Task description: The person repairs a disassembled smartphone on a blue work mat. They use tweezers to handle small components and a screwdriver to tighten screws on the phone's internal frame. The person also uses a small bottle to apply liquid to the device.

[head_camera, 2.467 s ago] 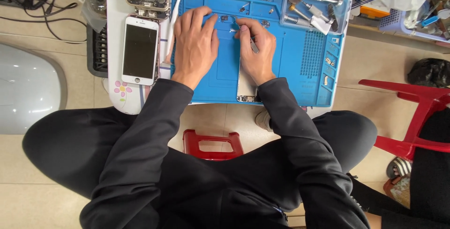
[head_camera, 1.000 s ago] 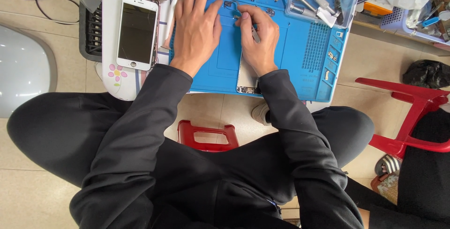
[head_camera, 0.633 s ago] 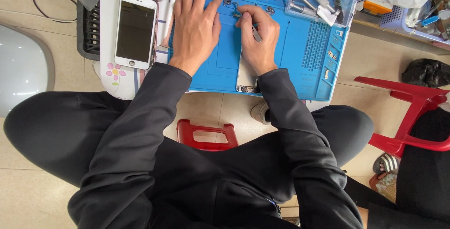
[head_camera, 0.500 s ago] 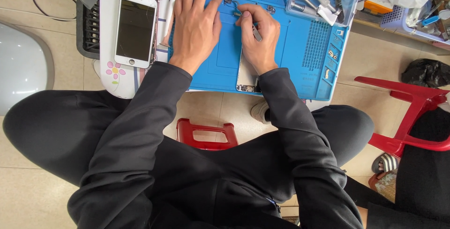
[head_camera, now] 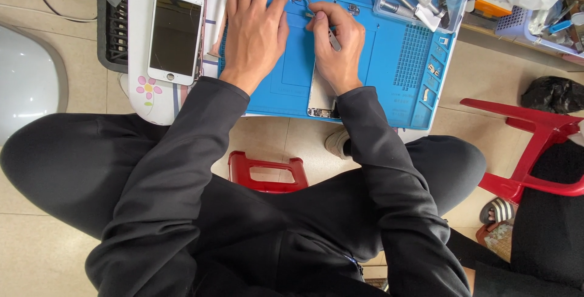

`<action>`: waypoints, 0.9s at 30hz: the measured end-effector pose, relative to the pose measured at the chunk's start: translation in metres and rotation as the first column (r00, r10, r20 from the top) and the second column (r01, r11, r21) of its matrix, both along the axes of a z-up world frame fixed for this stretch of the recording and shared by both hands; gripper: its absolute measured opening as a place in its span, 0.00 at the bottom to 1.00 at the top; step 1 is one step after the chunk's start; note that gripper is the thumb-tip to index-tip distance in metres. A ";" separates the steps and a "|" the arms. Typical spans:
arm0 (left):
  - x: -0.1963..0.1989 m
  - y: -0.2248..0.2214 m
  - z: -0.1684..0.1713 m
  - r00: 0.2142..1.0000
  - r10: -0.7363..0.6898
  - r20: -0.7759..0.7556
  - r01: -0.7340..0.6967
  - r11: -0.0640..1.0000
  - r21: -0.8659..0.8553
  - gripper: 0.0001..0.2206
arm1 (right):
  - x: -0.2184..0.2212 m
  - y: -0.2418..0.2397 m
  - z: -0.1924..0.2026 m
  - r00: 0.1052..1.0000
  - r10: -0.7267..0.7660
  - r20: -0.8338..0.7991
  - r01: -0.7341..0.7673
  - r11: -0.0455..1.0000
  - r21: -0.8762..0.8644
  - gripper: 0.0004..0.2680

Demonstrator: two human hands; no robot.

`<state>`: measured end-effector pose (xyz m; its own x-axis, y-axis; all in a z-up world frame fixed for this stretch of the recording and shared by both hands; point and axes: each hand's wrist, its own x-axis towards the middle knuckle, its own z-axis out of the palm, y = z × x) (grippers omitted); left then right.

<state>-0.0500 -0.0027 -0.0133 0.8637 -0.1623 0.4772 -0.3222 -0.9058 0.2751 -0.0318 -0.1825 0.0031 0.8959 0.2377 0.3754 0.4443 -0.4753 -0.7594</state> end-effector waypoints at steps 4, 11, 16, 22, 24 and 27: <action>0.000 0.000 0.002 1.000 0.002 0.006 -0.002 1.000 0.002 0.11 | 0.000 0.000 0.000 1.000 0.004 -0.003 -0.004 1.000 0.006 0.09; 0.001 0.000 0.001 1.000 -0.004 0.012 0.004 1.000 -0.003 0.11 | 0.000 0.001 0.000 1.000 0.010 0.008 -0.010 1.000 0.008 0.09; 0.000 0.001 0.000 1.000 -0.001 0.008 0.002 1.000 -0.005 0.12 | 0.000 0.001 -0.001 1.000 0.010 0.011 -0.010 1.000 0.013 0.09; 0.000 0.001 0.000 1.000 -0.009 0.015 0.009 1.000 -0.007 0.11 | -0.001 -0.004 -0.002 1.000 -0.003 -0.015 0.004 0.997 0.079 0.09; -0.001 0.001 -0.001 1.000 -0.007 -0.002 0.007 1.000 -0.007 0.11 | -0.003 -0.004 0.002 1.000 -0.009 -0.005 0.010 0.990 0.140 0.09; 0.000 0.000 0.000 1.000 -0.012 -0.013 0.012 1.000 -0.026 0.12 | -0.004 -0.011 0.012 1.000 -0.019 0.014 0.017 0.987 0.161 0.08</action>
<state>-0.0502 -0.0025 -0.0132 0.8680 -0.1609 0.4697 -0.3294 -0.8944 0.3024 -0.0361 -0.1935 0.0147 0.8932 0.1567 0.4215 0.4492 -0.3554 -0.8197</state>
